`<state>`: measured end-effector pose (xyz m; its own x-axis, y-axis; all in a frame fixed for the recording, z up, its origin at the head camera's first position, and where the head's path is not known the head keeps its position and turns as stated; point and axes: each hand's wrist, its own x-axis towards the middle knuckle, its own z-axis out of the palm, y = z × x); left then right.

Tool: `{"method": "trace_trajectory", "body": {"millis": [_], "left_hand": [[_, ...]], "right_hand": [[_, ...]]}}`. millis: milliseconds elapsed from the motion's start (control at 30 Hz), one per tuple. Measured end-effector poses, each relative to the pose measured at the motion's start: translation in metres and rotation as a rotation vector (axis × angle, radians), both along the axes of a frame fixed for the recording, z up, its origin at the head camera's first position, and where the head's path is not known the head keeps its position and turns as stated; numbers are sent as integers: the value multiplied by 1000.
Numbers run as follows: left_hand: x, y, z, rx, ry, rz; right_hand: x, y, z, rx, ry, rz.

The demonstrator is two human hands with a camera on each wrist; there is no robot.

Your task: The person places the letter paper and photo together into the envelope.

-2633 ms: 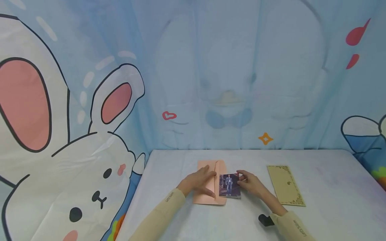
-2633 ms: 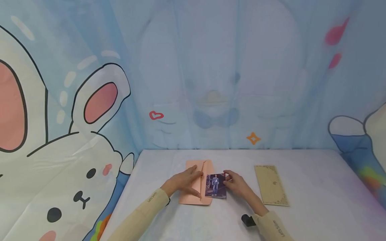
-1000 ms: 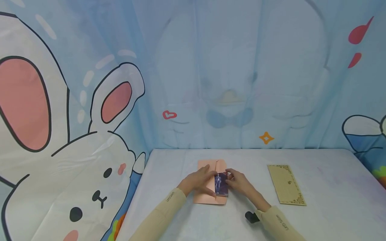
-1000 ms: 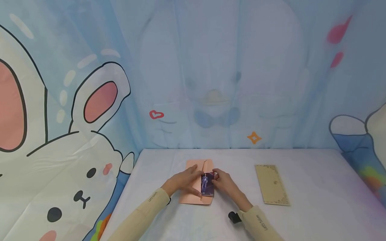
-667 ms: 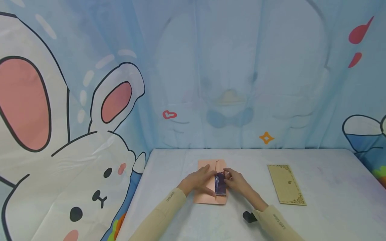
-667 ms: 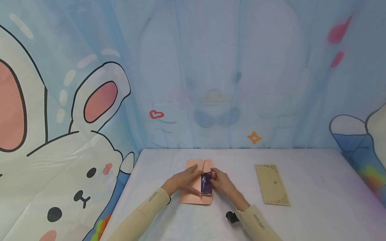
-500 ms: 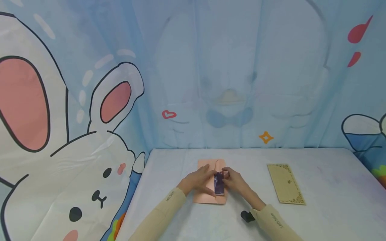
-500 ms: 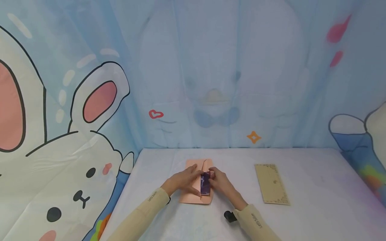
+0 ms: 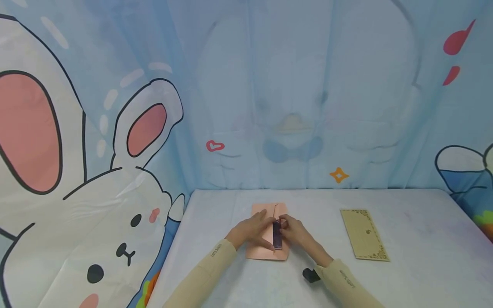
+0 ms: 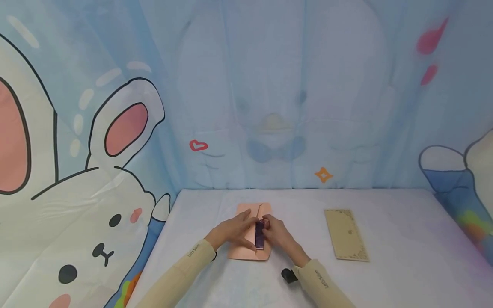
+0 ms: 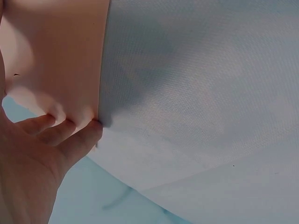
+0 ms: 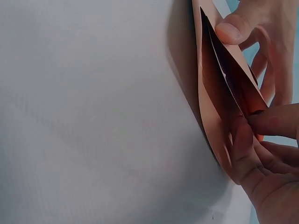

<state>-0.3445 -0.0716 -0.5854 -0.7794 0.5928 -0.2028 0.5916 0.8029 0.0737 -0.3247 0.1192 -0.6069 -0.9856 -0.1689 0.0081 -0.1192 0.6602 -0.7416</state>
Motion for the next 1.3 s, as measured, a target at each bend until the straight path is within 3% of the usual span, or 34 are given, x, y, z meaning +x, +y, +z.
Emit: {"method": "trace_trajectory", "body": {"millis": [333,600,1000,1300], "left_hand": [[1,-1,2,29,-1,-9],[0,-1,2,35,10,-20],[3,-1,-1,29,14,-17],[4,-2,3,23,0,-5]], "right_hand": [[-2,-11,3,28,-15,25],[-5,-19,3,-2,-58,-40],[0,-27,-1,-36,55,-9],[2,-30,0,-28,56,-29]]}}
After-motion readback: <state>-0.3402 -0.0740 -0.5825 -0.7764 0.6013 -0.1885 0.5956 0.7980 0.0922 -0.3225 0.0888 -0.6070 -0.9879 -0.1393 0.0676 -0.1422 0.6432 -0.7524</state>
